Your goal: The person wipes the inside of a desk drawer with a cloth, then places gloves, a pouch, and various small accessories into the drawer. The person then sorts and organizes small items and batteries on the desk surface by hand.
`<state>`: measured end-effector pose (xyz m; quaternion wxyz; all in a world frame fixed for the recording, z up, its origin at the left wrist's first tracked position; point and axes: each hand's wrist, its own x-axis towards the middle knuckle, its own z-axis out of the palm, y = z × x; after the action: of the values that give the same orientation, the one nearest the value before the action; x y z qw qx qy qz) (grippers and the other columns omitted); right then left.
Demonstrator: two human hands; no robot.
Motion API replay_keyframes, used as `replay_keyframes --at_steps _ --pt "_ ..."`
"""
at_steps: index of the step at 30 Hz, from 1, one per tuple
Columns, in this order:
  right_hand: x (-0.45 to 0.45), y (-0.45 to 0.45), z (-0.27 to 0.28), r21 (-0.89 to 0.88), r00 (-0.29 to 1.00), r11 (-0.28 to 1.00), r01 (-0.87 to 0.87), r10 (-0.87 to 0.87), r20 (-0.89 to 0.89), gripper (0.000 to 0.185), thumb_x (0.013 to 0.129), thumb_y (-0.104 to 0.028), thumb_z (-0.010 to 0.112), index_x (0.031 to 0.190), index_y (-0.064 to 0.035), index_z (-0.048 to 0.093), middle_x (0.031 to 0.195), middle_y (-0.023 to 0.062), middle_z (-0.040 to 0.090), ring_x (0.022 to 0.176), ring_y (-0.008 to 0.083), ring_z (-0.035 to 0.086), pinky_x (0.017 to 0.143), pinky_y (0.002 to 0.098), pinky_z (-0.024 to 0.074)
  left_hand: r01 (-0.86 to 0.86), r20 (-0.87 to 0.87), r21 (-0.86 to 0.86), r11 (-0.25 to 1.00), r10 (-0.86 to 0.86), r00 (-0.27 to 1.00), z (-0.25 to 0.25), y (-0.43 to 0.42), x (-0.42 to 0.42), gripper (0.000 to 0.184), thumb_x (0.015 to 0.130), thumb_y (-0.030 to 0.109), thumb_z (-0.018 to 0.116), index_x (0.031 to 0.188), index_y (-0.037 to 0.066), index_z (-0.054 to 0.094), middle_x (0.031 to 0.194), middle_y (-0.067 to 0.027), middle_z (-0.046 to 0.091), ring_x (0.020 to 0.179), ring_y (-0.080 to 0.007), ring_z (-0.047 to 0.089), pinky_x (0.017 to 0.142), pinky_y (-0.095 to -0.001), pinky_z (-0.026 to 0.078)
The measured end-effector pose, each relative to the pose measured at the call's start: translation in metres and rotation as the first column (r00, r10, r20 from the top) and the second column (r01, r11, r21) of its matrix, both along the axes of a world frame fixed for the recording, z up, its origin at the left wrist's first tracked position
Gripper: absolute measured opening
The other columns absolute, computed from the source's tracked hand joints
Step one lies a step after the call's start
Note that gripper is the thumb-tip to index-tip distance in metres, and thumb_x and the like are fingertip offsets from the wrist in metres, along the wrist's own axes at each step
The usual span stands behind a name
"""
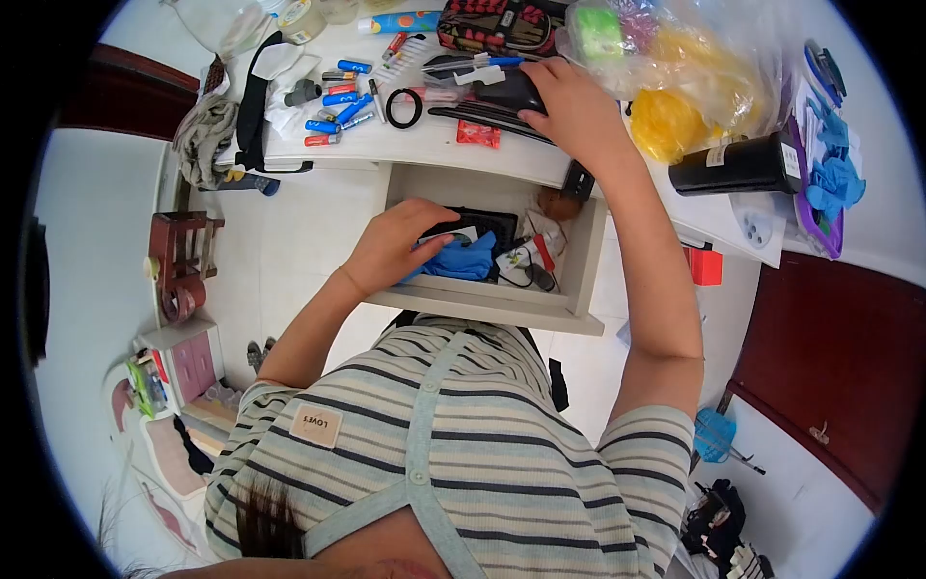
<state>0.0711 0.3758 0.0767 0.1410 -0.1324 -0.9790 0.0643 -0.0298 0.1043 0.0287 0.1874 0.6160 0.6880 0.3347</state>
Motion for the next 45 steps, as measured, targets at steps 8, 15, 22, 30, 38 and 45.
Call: replay_keyframes --at_steps 8,15,22,30,38,45 --pt "0.002 0.005 0.01 -0.084 1.0 0.996 0.006 -0.008 -0.024 0.053 0.074 -0.023 0.073 0.122 -0.0067 0.055 0.113 0.0131 0.058 0.105 0.0332 0.057 0.089 0.0393 0.0485 -0.073 0.036 -0.026 0.997 0.074 0.997 0.007 -0.001 -0.005 0.026 0.084 0.016 0.067 0.109 0.009 0.063 0.101 -0.0098 0.063 0.093 -0.0291 0.06 0.079 -0.0359 0.051" --pt "0.03 0.012 0.02 -0.155 0.989 0.986 0.065 -0.084 -0.119 0.052 0.074 -0.023 0.072 0.121 -0.004 0.057 0.114 0.0153 0.059 0.104 0.0351 0.057 0.088 0.0387 0.0486 -0.108 -0.126 0.174 0.979 0.131 0.983 0.02 0.014 -0.021 0.03 0.079 0.009 0.069 0.109 0.008 0.063 0.104 -0.0102 0.063 0.099 -0.0297 0.06 0.084 -0.037 0.05" --pt "0.054 0.015 0.011 -0.568 0.945 0.817 0.098 -0.255 -0.204 0.043 0.085 -0.027 0.067 0.119 -0.0018 0.057 0.109 0.0134 0.064 0.095 0.0257 0.062 0.084 0.0335 0.0485 0.057 -0.336 0.315 0.947 0.055 0.94 0.031 0.074 -0.037 0.037 0.078 0.005 0.067 0.115 0.009 0.059 0.116 -0.0094 0.059 0.113 -0.0294 0.053 0.093 -0.0379 0.046" --pt "0.067 0.005 0.021 -0.975 0.87 -0.013 -0.221 -0.455 -0.191 0.048 0.102 -0.038 0.034 0.112 0.0042 0.056 0.093 0.0162 0.068 0.073 0.0183 0.063 0.063 0.0287 0.0475 0.044 -0.188 0.341 0.939 0.023 0.982 0.041 0.11 -0.026 0.041 0.079 0.01 0.068 0.119 0.008 0.058 0.117 -0.0115 0.06 0.112 -0.0301 0.054 0.094 -0.0389 0.045" --pt "0.072 0.019 0.005 -0.649 0.885 0.744 0.159 -0.398 -0.24 0.039 0.097 -0.033 0.052 0.123 -0.0056 0.056 0.116 0.0148 0.06 0.098 0.0272 0.059 0.083 0.036 0.0475 0.101 -0.318 0.321 0.942 0.007 0.948 0.034 0.117 -0.033 0.043 0.079 0.012 0.069 0.119 0.008 0.057 0.118 -0.0108 0.06 0.114 -0.0301 0.053 0.095 -0.0388 0.044" --pt "0.071 0.009 -0.009 -0.151 0.922 0.96 0.234 -0.268 -0.279 0.043 0.088 -0.023 0.064 0.125 -0.0036 0.055 0.107 0.0181 0.056 0.098 0.0358 0.056 0.087 0.0399 0.0462 0.173 -0.499 0.224 0.959 -0.039 0.866 0.022 0.123 -0.045 0.038 0.077 0.014 0.068 0.114 0.008 0.058 0.114 -0.0091 0.06 0.115 -0.0289 0.052 0.097 -0.039 0.042"
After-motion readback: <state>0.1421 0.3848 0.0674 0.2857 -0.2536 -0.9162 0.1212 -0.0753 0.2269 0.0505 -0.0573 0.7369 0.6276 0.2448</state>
